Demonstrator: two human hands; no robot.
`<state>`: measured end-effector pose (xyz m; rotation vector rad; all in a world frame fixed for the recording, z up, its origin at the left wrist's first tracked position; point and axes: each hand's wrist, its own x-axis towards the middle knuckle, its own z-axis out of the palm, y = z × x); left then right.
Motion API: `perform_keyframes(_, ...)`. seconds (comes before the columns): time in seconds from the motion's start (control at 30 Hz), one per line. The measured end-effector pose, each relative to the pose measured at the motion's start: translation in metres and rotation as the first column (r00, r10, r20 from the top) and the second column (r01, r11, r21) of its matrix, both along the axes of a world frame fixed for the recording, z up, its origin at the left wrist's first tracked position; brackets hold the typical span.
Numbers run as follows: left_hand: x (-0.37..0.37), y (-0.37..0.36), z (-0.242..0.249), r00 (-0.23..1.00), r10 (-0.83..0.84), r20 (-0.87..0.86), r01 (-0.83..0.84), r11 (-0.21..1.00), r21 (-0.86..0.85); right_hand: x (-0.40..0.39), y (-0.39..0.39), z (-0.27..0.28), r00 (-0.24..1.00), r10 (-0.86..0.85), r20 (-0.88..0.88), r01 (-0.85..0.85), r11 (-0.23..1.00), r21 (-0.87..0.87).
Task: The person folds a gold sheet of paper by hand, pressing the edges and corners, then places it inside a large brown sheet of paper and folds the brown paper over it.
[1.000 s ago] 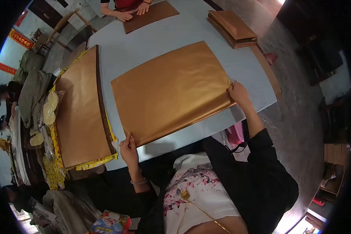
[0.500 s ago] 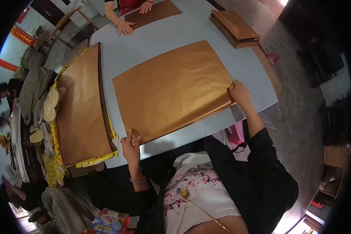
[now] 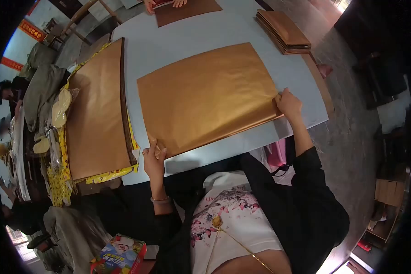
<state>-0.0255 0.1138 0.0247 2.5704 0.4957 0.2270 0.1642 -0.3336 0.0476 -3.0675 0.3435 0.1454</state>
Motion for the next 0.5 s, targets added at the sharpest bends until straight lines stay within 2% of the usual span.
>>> perform_keyframes(0.1,0.0,0.002,-0.003,1.0,-0.014,0.01,0.014,1.0,0.01,0.004,-0.006,0.006,1.0,0.0,0.013,0.001,0.996,-0.093)
perform_keyframes(0.17,0.0,0.002,-0.005,1.0,-0.006,0.028,0.007,0.999,-0.042,0.007,-0.006,0.012,0.999,0.01,0.039,-0.004,0.989,-0.148)
perform_keyframes(0.23,0.0,-0.002,0.0,1.0,0.025,0.014,-0.024,0.997,-0.079,0.011,0.01,0.033,0.976,0.032,0.216,0.001,0.989,-0.151)
perform_keyframes(0.27,-0.001,0.001,-0.006,0.998,-0.007,0.067,0.007,1.0,-0.001,0.017,0.019,0.037,0.977,0.04,0.212,-0.007,0.988,-0.154)
perform_keyframes(0.33,0.0,0.002,-0.008,0.998,-0.013,0.067,0.013,1.0,-0.005,0.026,0.048,0.038,0.826,0.259,0.502,-0.286,0.958,-0.023)
perform_keyframes(0.37,0.002,0.0,-0.001,1.0,0.008,-0.008,-0.008,1.0,0.024,0.025,0.077,0.04,0.816,0.304,0.492,-0.365,0.931,0.031)
perform_keyframes(0.4,0.001,0.002,-0.005,0.999,-0.014,0.039,0.012,0.999,0.032,0.022,0.111,0.043,0.803,0.347,0.485,-0.439,0.895,0.085)
perform_keyframes(0.43,0.001,0.004,-0.01,0.995,-0.037,0.088,0.033,0.999,0.041,0.011,0.147,0.036,0.742,0.367,0.561,-0.545,0.818,0.185)
perform_keyframes(0.47,0.001,0.003,-0.007,0.998,-0.018,0.063,0.017,1.0,0.009,0.0,0.183,0.024,0.679,0.367,0.636,-0.642,0.718,0.27)
perform_keyframes(0.5,0.001,0.002,-0.006,0.998,-0.011,0.058,0.01,1.0,0.012,-0.004,0.211,0.01,0.721,0.506,0.473,-0.69,0.583,0.428)
